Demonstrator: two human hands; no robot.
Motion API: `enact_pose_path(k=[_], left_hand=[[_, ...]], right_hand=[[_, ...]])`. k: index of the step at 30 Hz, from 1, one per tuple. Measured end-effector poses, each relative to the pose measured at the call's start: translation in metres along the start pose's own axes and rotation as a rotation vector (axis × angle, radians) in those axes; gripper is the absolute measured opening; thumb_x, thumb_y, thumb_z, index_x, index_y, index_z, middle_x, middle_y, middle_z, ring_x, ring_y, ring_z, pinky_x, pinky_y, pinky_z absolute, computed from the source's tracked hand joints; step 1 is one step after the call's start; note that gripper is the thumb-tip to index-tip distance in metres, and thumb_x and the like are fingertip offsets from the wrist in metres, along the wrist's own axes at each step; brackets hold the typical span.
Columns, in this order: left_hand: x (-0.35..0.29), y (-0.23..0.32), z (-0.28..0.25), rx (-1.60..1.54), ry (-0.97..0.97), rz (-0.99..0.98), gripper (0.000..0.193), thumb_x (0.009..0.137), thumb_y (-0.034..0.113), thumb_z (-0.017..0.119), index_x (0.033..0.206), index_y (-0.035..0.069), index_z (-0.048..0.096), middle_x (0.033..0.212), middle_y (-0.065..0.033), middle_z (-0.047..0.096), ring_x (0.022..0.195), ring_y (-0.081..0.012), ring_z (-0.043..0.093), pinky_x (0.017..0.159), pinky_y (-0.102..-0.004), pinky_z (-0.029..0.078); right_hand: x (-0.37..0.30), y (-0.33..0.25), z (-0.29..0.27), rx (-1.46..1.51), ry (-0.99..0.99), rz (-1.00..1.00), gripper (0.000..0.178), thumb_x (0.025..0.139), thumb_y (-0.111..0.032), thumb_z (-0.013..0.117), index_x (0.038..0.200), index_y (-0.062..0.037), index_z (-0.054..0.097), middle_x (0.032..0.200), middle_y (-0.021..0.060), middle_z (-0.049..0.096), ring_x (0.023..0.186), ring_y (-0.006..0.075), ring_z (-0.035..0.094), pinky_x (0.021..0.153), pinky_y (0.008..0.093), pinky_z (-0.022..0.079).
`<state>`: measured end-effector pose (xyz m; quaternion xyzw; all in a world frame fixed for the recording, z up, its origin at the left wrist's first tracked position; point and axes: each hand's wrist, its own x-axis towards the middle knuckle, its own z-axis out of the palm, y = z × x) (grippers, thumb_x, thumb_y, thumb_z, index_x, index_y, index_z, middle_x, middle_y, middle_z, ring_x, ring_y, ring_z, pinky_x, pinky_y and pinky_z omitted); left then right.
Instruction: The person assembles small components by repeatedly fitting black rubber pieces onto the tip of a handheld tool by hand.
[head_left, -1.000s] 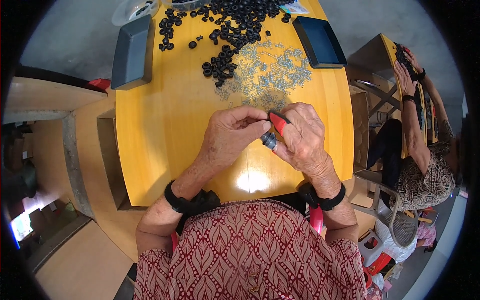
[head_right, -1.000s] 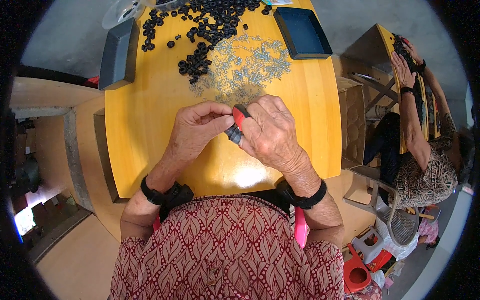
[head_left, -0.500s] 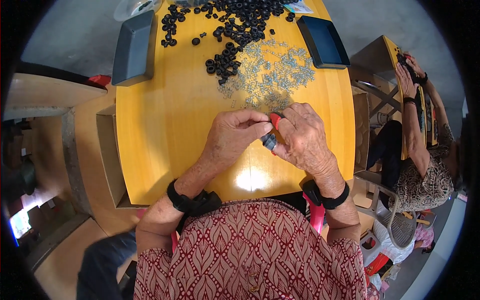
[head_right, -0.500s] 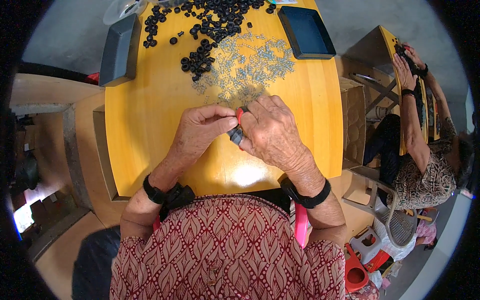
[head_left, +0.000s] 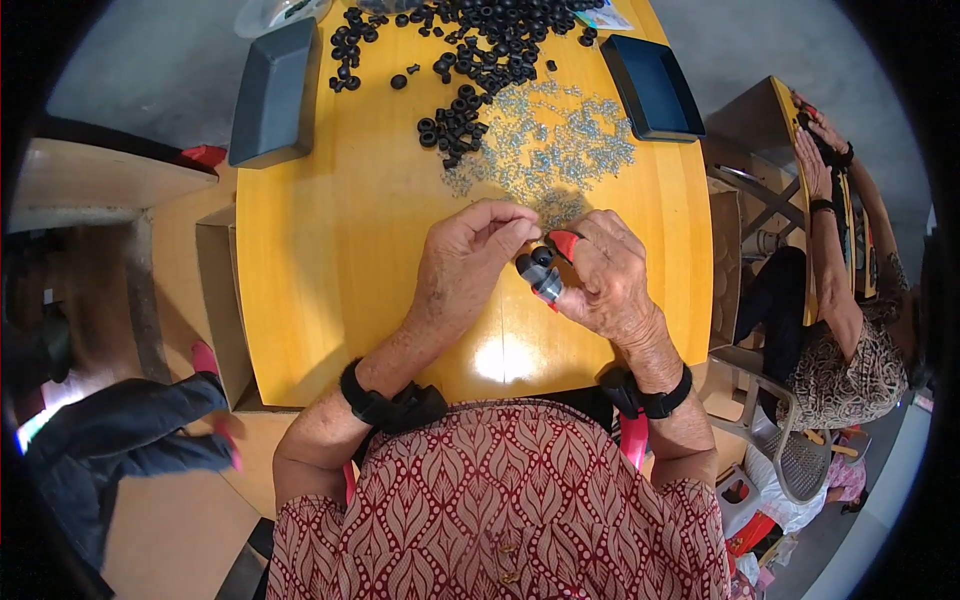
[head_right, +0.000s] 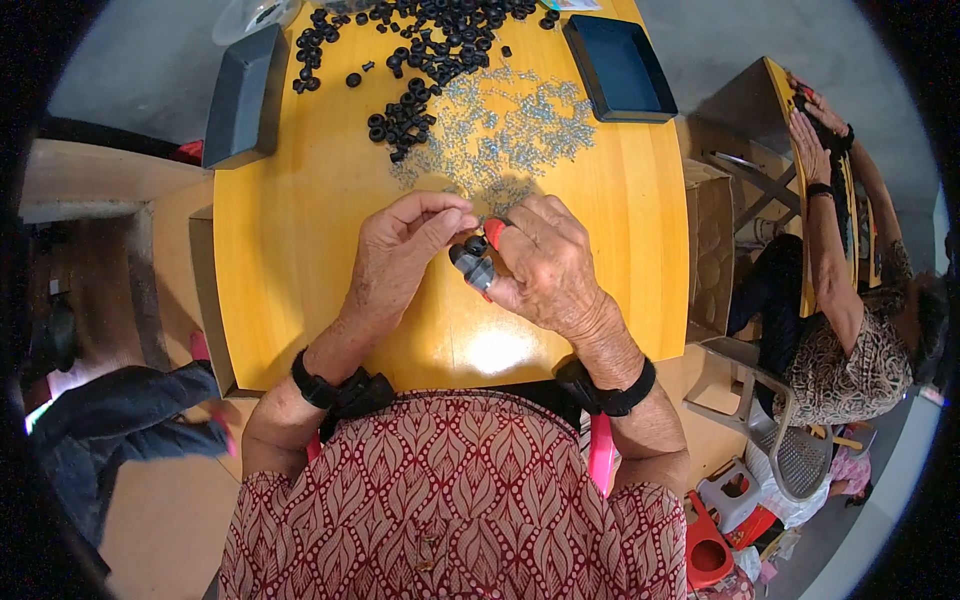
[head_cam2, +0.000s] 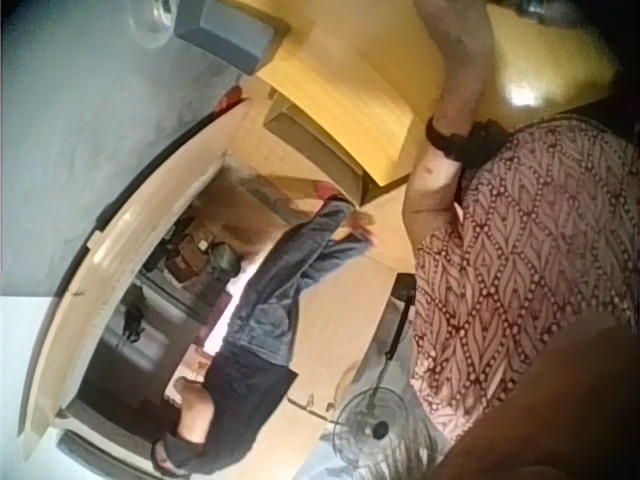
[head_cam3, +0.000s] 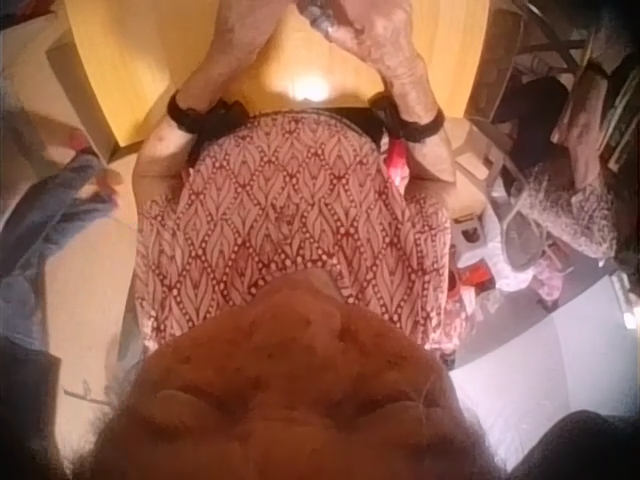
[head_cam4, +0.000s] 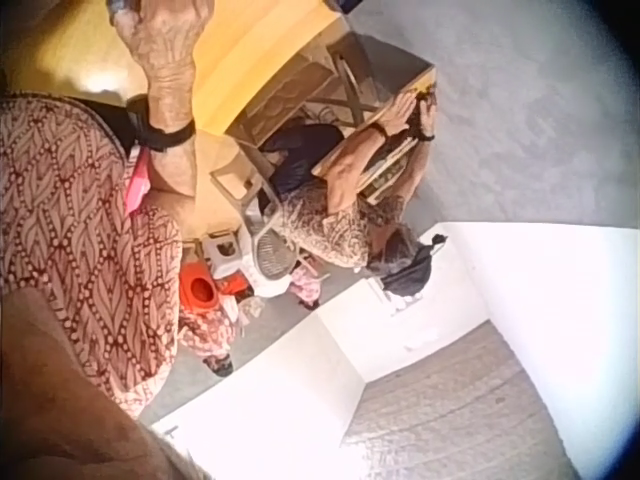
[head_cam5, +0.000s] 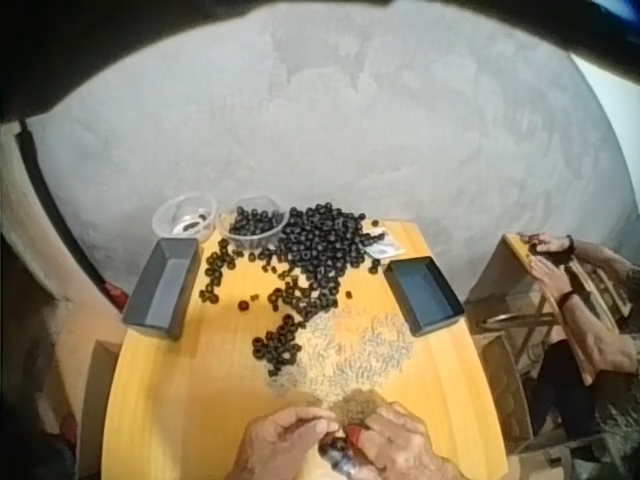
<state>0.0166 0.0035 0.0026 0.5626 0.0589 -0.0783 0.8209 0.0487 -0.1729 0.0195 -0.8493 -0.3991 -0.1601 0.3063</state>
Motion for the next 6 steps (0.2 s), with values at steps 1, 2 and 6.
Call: enact_pose_path(k=[1,2,6], left_hand=[[0.0005,0.0006,0.0004,0.001,0.006,0.005,0.019,0.097,0.011,0.060,0.108,-0.004,0.064,0.097,-0.0049,0.069,0.092,-0.0093,0.063,0.082,-0.0228,0.050],[0.0013,0.0012,0.0005,0.023,0.005,0.025,0.020,0.097,0.011,0.060,0.109,-0.004,0.064,0.098,-0.0059,0.069,0.093,-0.0101,0.064,0.084,-0.0231,0.050],[0.0033,0.0083,0.0037,-0.011,-0.011,0.018,0.023,0.096,0.014,0.061,0.114,0.000,0.064,0.106,-0.0068,0.068,0.104,-0.0137,0.063,0.100,-0.0286,0.046]], right_hand=[[-0.0003,-0.0005,0.0015,0.008,0.015,0.000,0.030,0.064,-0.017,0.080,0.083,0.0004,0.064,0.073,0.0103,0.057,0.068,0.0284,0.057,0.063,0.0384,0.048],[0.0002,-0.0010,0.0017,0.012,0.015,-0.007,0.030,0.064,-0.017,0.080,0.083,0.0004,0.064,0.073,0.0103,0.057,0.068,0.0284,0.057,0.063,0.0384,0.048],[0.0005,-0.0012,0.0020,0.015,0.012,-0.026,0.031,0.064,-0.018,0.080,0.084,0.0001,0.064,0.073,0.0101,0.058,0.070,0.0293,0.058,0.065,0.0385,0.049]])
